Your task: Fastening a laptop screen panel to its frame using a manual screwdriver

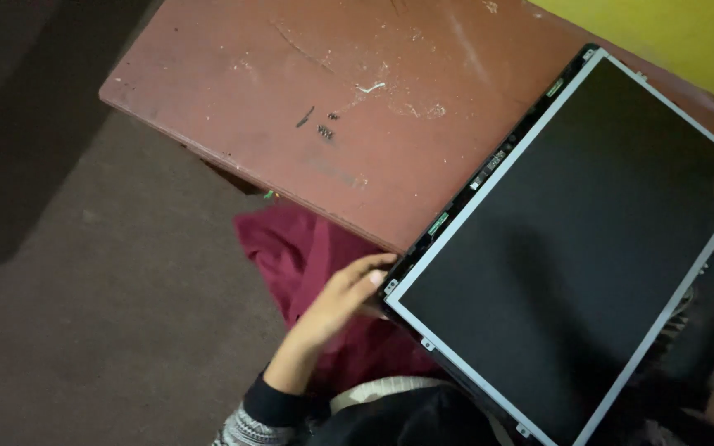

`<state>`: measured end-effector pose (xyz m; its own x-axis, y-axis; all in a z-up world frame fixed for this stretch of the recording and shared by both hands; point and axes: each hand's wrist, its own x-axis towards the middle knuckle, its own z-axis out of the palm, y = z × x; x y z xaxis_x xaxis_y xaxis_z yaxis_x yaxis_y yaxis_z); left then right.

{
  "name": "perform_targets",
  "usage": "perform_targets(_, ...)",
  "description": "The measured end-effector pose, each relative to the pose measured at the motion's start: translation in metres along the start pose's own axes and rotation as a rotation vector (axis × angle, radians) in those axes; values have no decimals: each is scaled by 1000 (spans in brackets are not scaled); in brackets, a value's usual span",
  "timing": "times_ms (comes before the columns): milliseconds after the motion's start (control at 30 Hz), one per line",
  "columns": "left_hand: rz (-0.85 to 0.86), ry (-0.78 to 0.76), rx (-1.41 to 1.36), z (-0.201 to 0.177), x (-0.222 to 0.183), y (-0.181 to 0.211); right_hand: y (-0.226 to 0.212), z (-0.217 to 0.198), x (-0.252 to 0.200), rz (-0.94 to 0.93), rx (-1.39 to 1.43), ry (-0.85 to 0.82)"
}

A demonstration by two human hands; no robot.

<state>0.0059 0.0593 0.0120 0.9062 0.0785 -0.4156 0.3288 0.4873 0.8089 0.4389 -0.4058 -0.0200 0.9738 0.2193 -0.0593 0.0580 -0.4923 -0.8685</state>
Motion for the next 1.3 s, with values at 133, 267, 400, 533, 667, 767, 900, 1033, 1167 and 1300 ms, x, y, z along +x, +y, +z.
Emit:
perform_targets(133, 112, 13, 550, 12, 1, 39, -135, 104, -102, -148, 247, 26)
perform_targets(267, 164, 7, 812, 25, -5, 42, -85, 134, -74, -420, 47, 224)
perform_targets(400, 278, -39, 946, 42, -23, 11, -109, 149, -63, -494, -170, 176)
perform_targets(533, 251, -261, 1022, 69, -28, -18, -118, 161, -46, -402, -86, 134)
perform_targets(667, 195, -323, 873, 84, -20, -28, -133, 169, -44, -402, -25, -1)
perform_targets(767, 165, -376, 754, 94, -8, -35, -148, 177, -57, -357, 34, -115)
perform_targets(900, 146, -397, 649, 80, 11, -26, -201, 186, -89, -345, 122, -132)
perform_targets(1033, 95, 2, 280, 51, 25, -1, -221, 191, -98, -458, 195, -92)
perform_targets(1167, 135, 9, 235, 44, 37, 5, -263, 226, -121, -539, 199, -3)
perform_targets(1300, 236, -1, 216, 37, 41, -15, -258, 276, -121, -622, 351, 9)
